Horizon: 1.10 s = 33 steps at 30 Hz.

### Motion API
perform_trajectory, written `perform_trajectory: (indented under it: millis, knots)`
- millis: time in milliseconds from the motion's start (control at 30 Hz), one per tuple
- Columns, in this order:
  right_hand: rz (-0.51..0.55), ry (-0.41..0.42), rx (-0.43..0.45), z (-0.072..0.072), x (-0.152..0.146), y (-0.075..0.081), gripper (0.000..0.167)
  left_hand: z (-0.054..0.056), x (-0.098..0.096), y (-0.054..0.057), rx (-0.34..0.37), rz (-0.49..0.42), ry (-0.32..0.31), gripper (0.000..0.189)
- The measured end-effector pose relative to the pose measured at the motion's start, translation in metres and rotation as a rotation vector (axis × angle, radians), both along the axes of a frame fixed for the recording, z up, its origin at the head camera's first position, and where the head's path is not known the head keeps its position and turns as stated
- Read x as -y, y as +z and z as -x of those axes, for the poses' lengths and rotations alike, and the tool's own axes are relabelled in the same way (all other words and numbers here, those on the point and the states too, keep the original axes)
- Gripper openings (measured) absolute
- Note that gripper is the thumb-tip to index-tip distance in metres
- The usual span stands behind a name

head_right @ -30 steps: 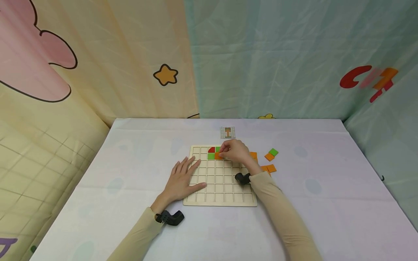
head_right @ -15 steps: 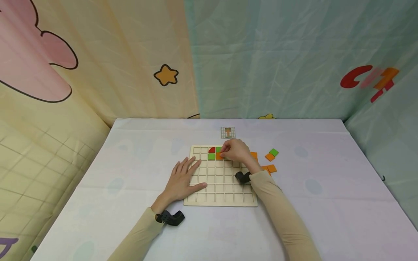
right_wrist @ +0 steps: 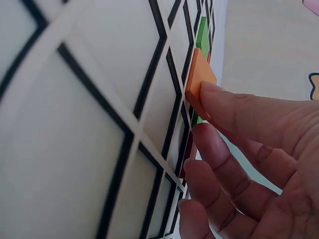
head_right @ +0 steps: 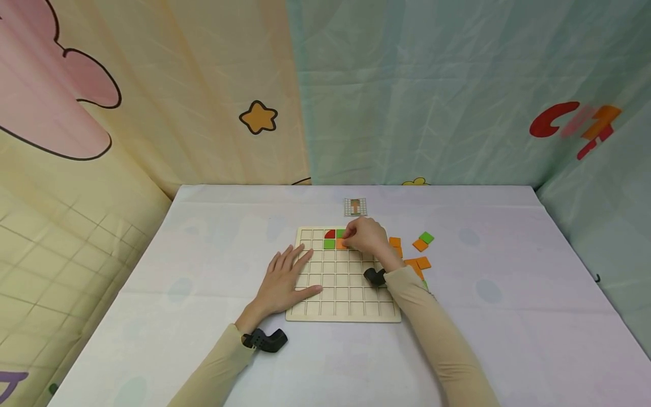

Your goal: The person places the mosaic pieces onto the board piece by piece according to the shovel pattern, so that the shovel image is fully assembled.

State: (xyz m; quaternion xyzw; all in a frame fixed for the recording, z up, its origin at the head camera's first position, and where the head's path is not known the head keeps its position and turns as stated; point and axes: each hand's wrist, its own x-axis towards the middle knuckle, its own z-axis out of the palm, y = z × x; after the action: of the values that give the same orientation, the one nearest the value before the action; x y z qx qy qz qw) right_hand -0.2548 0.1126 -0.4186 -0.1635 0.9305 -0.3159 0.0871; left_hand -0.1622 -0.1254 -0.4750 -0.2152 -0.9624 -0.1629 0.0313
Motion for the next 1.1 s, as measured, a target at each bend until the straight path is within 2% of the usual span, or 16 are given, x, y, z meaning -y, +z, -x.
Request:
perform_trajectory:
  millis: [433, 700, 800, 900, 1100]
  knots:
    - [-0.06, -0.015, -0.012, -0.001, 0.003, -0.002, 0.01, 0.0, 0.001, -0.002, -0.006, 0.0, 0.002, 0.087]
    - [0.065, 0.082, -0.039, -0.011, -0.022, -0.002, 0.013, -0.001, 0.0, -0.001, 0.004, -0.009, -0.004, 0.087]
    - [0.094, 0.046, -0.06, -0.012, -0.039, 0.0, 0.015, -0.001, -0.001, 0.0, -0.003, -0.007, -0.002, 0.087]
    - [0.085, -0.03, -0.076, -0.013, -0.06, 0.004, 0.018, -0.001, -0.001, 0.001, -0.015, -0.012, -0.002, 0.086]
    - [-0.016, -0.202, -0.047, -0.017, -0.101, 0.011, 0.025, 0.0, -0.001, 0.0, -0.001, -0.007, 0.001, 0.087]
